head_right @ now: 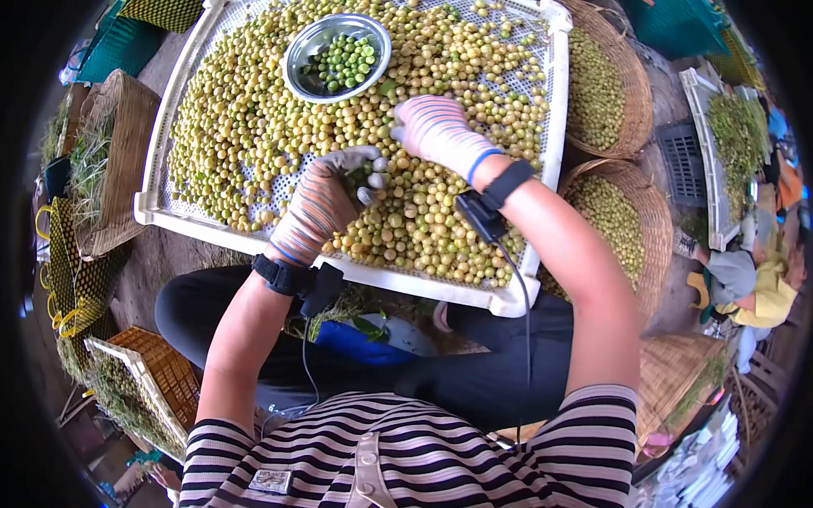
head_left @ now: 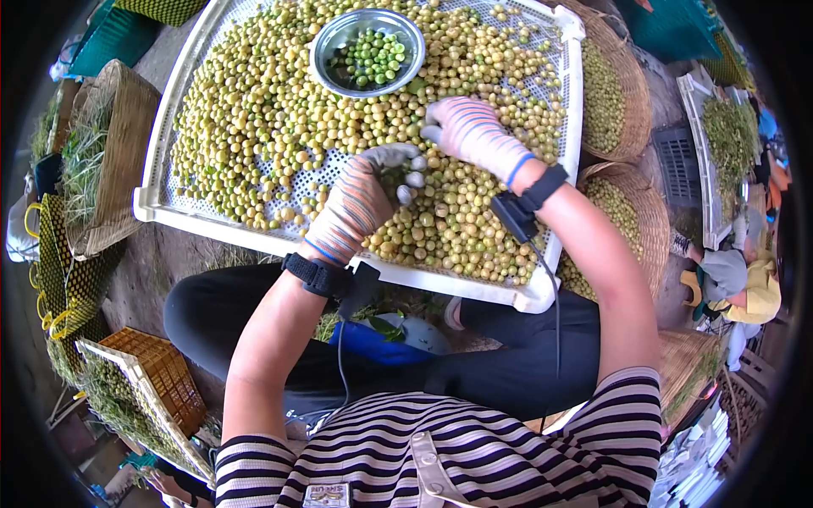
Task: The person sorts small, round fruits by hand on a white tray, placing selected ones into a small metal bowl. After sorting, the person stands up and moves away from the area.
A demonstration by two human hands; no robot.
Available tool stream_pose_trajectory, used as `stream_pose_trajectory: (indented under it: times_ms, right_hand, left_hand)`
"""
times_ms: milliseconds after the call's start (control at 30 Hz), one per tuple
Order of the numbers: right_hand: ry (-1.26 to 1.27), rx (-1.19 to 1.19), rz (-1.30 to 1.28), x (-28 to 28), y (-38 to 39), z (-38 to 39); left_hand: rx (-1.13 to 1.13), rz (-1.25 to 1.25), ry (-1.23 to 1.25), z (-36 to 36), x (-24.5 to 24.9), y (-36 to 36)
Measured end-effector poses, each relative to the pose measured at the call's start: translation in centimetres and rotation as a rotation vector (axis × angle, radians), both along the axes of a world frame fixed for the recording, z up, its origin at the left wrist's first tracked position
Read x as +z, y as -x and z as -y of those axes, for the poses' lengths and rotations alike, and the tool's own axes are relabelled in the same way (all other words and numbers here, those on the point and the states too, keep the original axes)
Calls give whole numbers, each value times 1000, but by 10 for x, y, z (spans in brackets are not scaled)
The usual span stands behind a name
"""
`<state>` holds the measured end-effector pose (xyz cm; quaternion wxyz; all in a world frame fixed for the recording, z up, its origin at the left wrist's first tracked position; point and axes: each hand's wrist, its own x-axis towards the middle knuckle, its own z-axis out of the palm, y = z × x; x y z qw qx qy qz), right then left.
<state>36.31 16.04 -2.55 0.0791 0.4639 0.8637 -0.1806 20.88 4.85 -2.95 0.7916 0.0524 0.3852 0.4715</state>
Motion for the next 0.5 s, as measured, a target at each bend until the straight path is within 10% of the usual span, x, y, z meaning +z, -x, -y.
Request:
stream_pose_trajectory:
  times_ms: [133,267,500]
  right_hand:
    - [-1,-59,19,-4,-3,-1]
    - [580,-403,-633,-8,-26,-10]
    - [150,-26,-608,-3,-16,11]
  left_hand:
    - [14,11,85,-5,-15,7]
    - [-6,-65,74,-4,-10,6]
    - [-82,-125,-80,-9,-7,-18]
